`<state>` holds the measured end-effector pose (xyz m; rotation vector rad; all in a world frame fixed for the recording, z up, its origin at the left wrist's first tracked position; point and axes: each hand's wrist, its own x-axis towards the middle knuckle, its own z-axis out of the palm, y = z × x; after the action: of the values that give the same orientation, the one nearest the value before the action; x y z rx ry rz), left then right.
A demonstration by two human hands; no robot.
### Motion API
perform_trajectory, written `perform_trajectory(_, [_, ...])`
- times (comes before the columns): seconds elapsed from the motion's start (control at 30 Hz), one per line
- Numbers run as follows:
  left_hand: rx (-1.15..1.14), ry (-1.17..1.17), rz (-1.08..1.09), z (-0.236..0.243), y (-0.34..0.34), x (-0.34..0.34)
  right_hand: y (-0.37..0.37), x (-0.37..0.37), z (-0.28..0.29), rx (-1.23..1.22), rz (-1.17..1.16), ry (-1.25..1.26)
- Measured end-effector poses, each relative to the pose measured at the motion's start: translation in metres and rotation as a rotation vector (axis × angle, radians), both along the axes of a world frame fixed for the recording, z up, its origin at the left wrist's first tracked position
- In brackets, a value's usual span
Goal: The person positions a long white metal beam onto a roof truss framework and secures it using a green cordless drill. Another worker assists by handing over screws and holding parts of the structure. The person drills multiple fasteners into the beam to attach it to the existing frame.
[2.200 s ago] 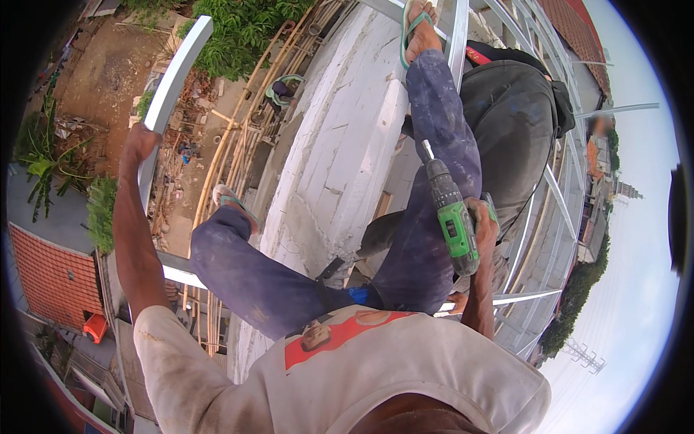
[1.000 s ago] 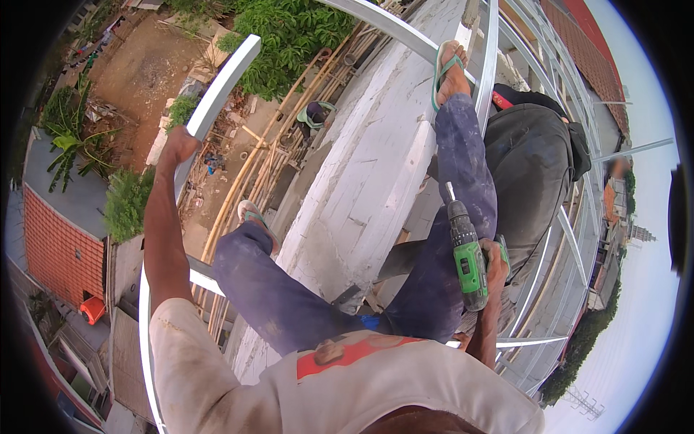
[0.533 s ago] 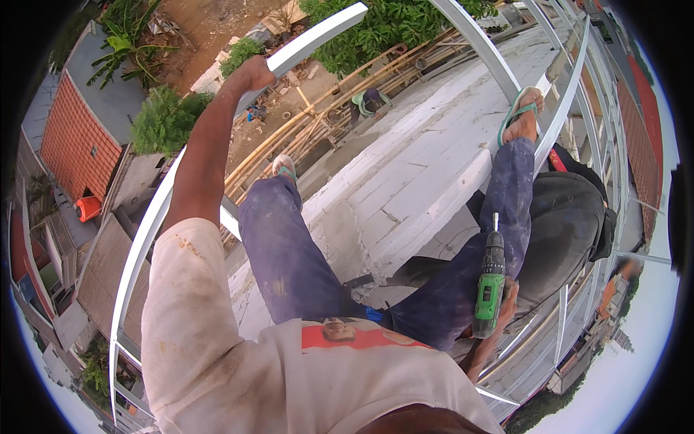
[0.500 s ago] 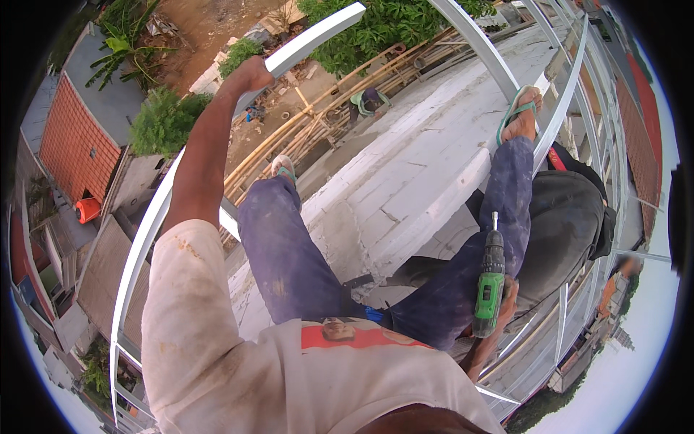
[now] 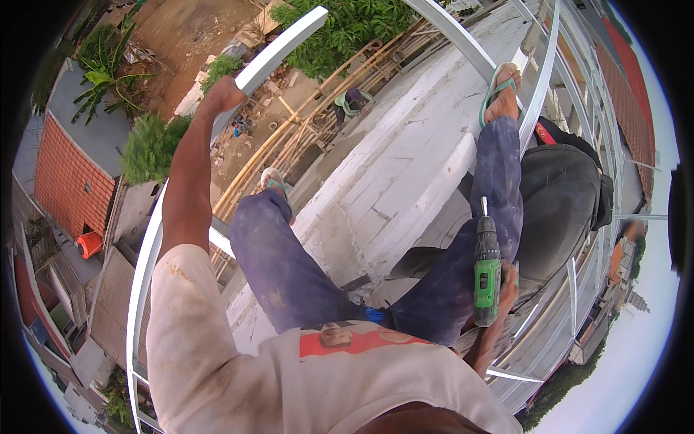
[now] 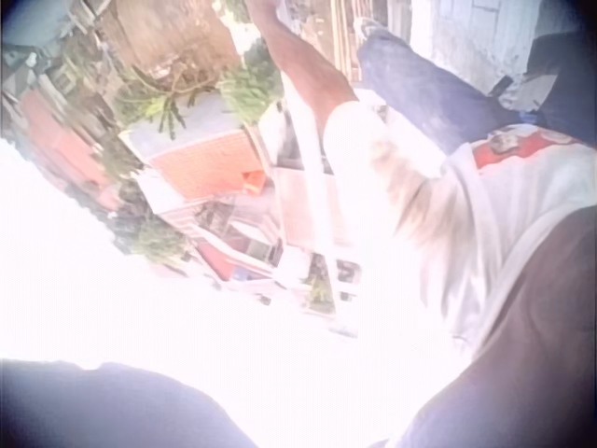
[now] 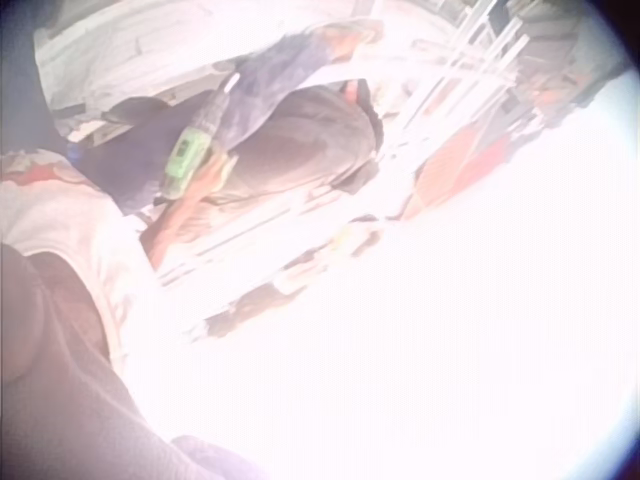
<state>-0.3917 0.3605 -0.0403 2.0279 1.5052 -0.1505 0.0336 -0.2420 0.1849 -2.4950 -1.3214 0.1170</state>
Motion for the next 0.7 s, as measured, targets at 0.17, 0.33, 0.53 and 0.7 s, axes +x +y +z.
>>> perform_trajectory(0.17, [0.016,0.015,0.007,0.001,-0.001,-0.001,0.008,-0.006,0.007,-0.007,0.000,0.031])
perform_trajectory(0.33, [-0.002,0.050,0.022,0.006,-0.005,0.004,0.014,-0.011,0.006,0.049,0.019,-0.049])
perform_trajectory(0.53, [-0.013,0.063,0.045,0.007,-0.002,0.004,0.016,-0.007,0.012,0.062,0.029,0.020])
perform_trajectory(0.7, [0.021,0.022,0.030,0.006,-0.005,0.003,0.015,-0.011,0.010,0.078,0.021,0.035])
